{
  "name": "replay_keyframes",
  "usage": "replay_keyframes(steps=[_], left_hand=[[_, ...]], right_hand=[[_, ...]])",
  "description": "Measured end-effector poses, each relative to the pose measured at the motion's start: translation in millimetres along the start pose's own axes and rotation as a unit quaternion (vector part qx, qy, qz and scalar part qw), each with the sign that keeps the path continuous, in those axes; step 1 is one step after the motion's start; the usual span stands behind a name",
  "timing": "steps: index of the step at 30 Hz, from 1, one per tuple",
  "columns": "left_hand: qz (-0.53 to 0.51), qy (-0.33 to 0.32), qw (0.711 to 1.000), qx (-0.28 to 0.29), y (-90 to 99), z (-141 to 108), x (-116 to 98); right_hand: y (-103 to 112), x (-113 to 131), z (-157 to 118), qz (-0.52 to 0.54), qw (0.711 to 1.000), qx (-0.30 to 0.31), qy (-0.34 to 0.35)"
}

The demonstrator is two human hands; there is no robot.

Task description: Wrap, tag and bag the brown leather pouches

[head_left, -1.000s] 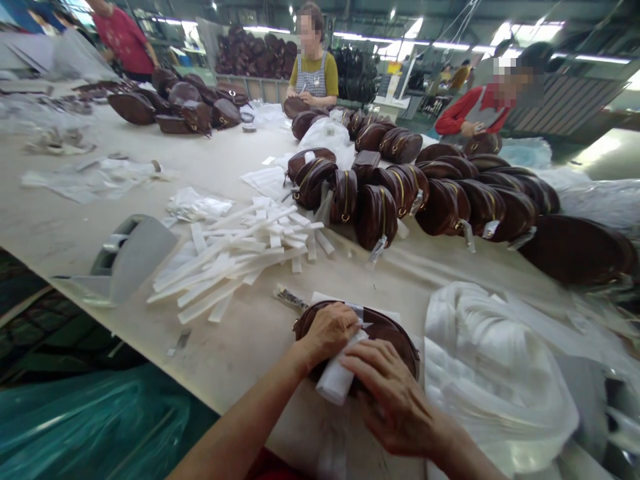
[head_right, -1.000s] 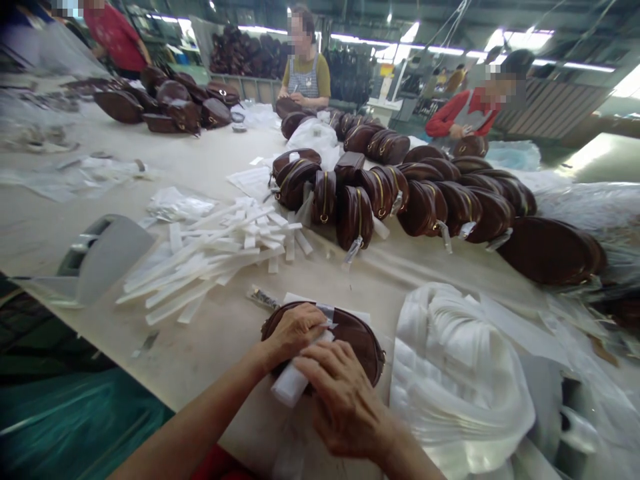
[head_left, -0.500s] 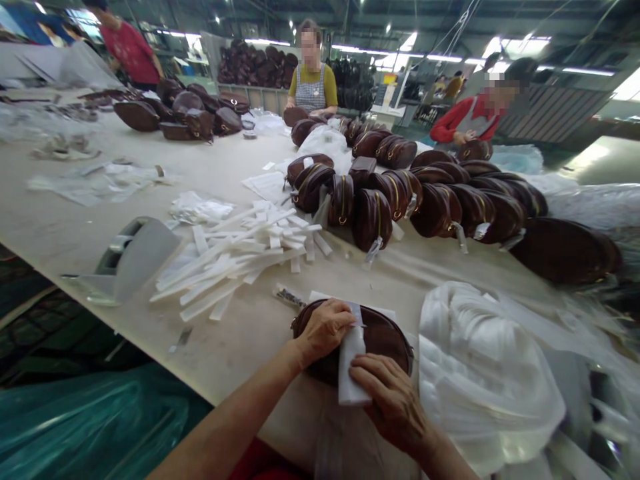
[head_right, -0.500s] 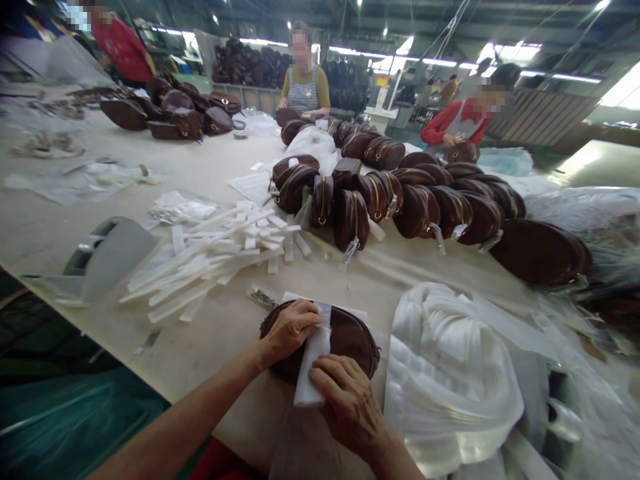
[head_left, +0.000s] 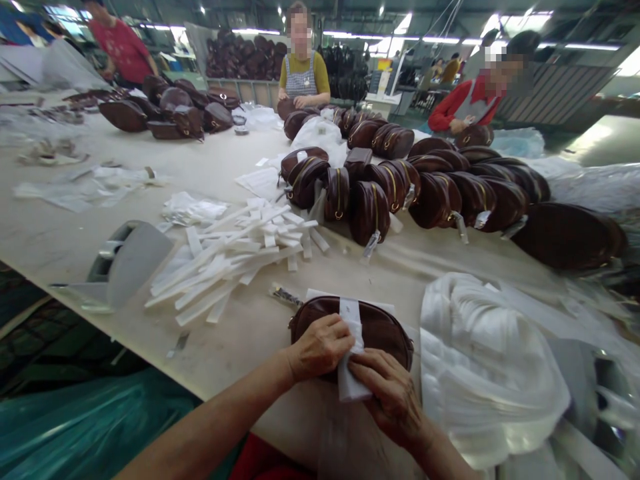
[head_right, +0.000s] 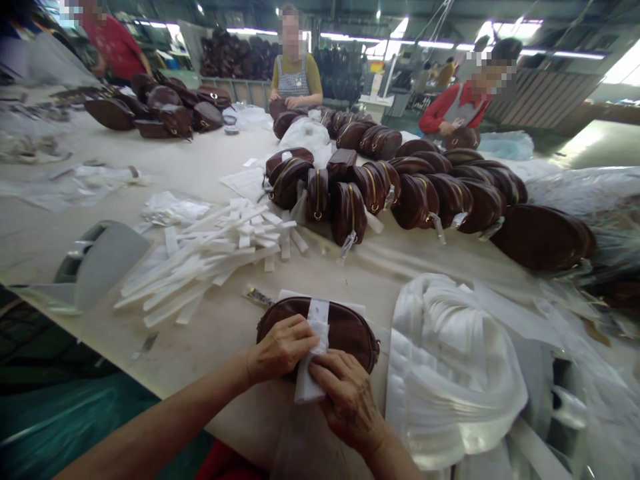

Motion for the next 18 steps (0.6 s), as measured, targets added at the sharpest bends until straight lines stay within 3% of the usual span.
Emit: replay_keyframes(steps=[13,18], left_hand=[[0.032,-0.031,0.998,0.051,-5.7,-10,-15],[-0.034,-0.017,0.995,0.087,4.3,-16,-10]], right_hand=[[-2,3,-10,-0.094,0.992,-0.079,-0.007],[-7,1,-11,-0.068,0.996,-0.049,-0.004]])
Point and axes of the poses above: each hand's wrist, its own z-axis towards the middle knuckle, its own y-axis out of the back of the hand, x = y × z, the point moved 5 cm from there along z, towards the middle knuckle, and after that the axes turned 9 degrees about y, right-handed, at the moved point
